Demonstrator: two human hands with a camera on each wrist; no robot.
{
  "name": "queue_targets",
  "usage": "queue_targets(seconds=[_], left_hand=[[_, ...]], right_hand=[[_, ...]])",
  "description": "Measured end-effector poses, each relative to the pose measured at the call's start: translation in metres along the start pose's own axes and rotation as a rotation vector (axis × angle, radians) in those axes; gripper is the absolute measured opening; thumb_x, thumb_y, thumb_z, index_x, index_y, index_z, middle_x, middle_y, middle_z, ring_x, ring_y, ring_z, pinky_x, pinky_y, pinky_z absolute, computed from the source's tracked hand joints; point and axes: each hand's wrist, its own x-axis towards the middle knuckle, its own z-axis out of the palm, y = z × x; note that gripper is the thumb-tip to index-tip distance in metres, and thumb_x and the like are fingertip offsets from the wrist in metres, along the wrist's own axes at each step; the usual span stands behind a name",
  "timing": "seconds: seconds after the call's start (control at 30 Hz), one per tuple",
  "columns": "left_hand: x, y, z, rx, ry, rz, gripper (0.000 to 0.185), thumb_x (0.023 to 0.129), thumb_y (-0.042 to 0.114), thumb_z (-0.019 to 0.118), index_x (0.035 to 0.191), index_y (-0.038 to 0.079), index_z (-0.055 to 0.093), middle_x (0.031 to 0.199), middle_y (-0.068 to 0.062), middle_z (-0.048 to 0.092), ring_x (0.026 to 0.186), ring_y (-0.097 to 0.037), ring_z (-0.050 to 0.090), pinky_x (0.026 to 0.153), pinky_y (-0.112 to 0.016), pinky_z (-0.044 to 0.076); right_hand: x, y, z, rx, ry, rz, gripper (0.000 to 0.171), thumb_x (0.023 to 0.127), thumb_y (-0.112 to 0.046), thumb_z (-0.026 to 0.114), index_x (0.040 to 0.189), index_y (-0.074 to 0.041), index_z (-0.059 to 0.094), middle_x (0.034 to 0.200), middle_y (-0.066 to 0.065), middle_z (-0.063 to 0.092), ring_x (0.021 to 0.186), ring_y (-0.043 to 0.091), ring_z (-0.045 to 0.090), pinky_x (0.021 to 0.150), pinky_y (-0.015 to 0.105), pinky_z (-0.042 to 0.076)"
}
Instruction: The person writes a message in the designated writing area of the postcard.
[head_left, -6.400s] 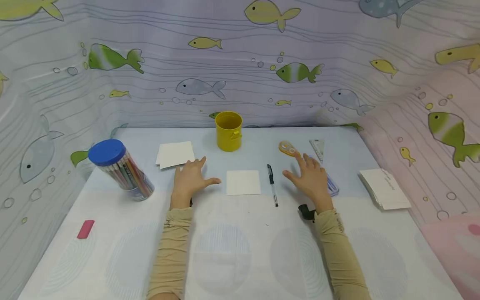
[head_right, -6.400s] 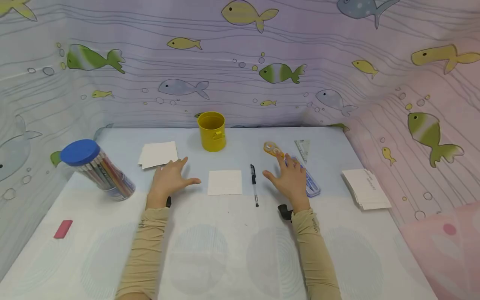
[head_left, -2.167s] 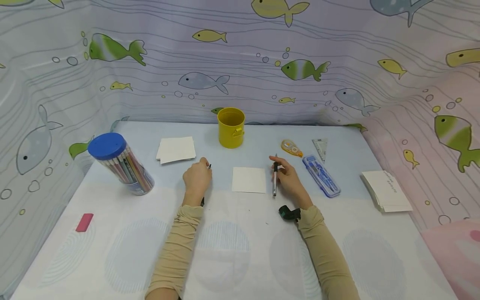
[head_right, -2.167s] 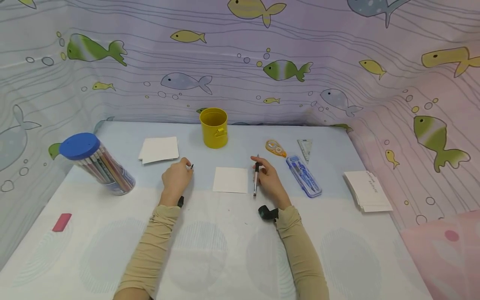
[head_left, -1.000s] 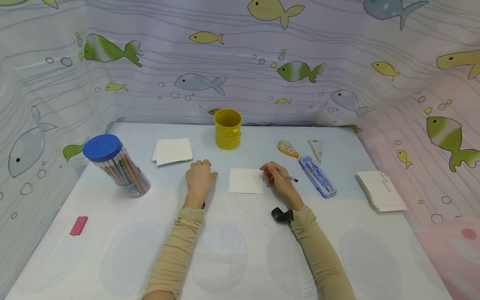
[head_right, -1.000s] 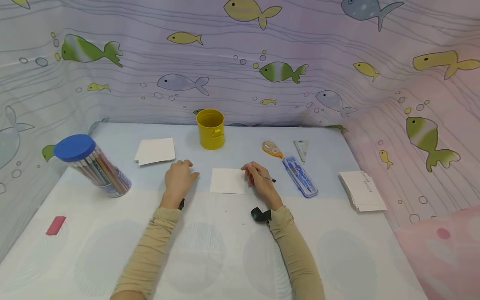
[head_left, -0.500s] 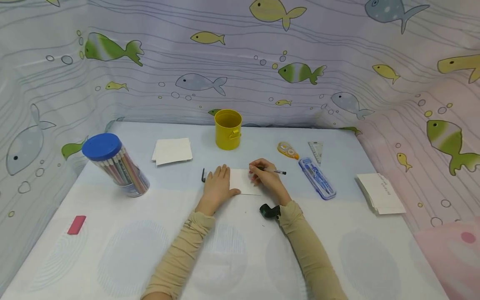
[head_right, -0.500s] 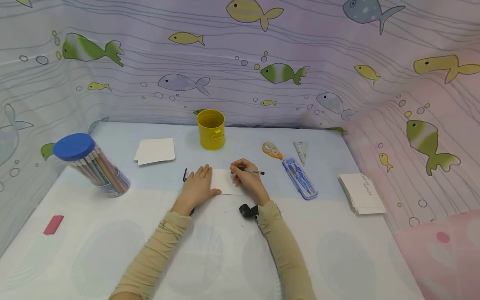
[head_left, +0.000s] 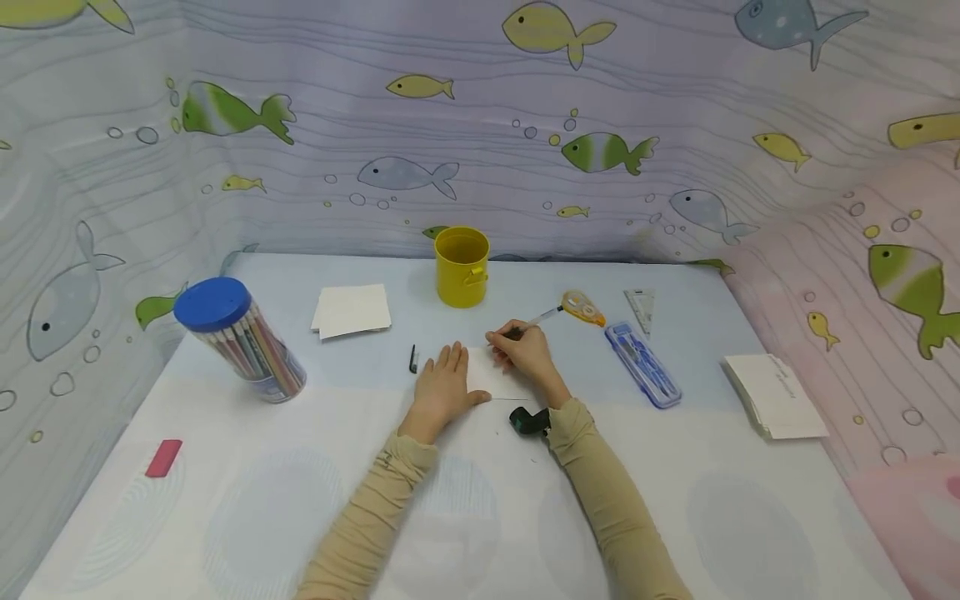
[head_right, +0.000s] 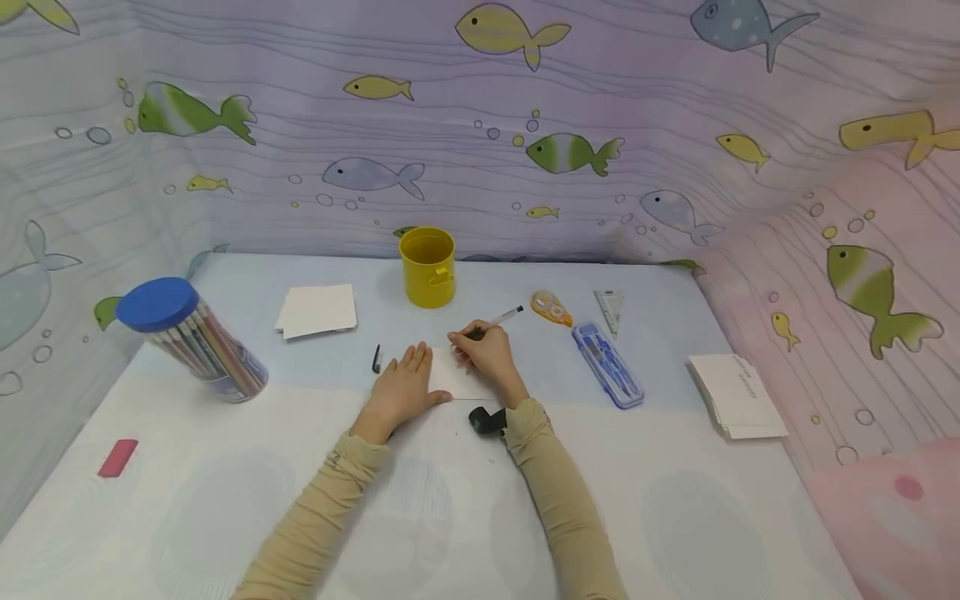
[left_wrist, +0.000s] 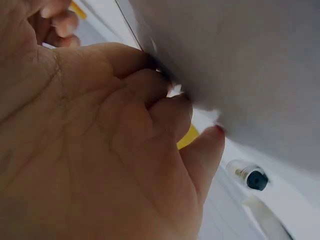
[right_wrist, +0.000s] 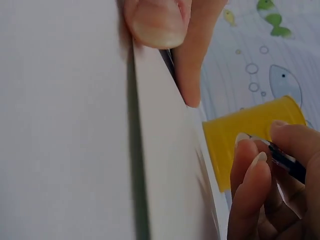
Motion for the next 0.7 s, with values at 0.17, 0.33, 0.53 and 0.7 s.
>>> queue_targets(seconds=[0.17,0.33,0.53,0.7], left_hand=[[-0.002,-0.002,-0.001,-0.001,-0.038,0.029,0.091,0.091,0.058,0.054,0.153,-0.001,0.021,0.162,-0.016,0.014,0.151,-0.03,0.014,0.122,-0.05,0.019],[-0.003,-0.003,-0.001,0.008,-0.04,0.033,0.089,0.092,0.057,0.053,0.153,0.001,0.02,0.162,-0.015,0.014,0.151,-0.029,0.014,0.122,-0.048,0.019],[-0.003,0.001,0.001,0.047,-0.03,0.008,0.091,0.091,0.06,0.052,0.154,0.002,0.021,0.162,-0.013,0.016,0.151,-0.027,0.016,0.122,-0.047,0.021],[-0.003,0.002,-0.001,0.044,-0.026,0.002,0.09,0.092,0.06,0.051,0.154,0.002,0.021,0.162,-0.012,0.016,0.151,-0.026,0.016,0.122,-0.045,0.021]], right_hand=[[0.007,-0.001,0.015,-0.028,0.01,-0.013,0.024,0.088,-0.025,0.073,0.086,-0.003,0.065,0.061,0.001,0.066,0.044,0.007,0.056,0.041,0.02,0.046],[0.012,-0.001,0.027,-0.081,0.077,-0.062,0.028,0.09,-0.022,0.068,0.07,-0.006,0.057,0.048,-0.002,0.057,0.037,0.005,0.049,0.037,0.018,0.037],[0.016,-0.001,0.036,-0.142,0.07,-0.115,0.032,0.093,-0.015,0.06,0.064,-0.009,0.047,0.043,-0.004,0.051,0.034,0.004,0.045,0.036,0.018,0.032],[0.021,-0.002,0.04,-0.173,0.062,-0.14,0.033,0.093,-0.01,0.055,0.061,-0.01,0.043,0.043,-0.005,0.048,0.033,0.004,0.044,0.035,0.017,0.032]])
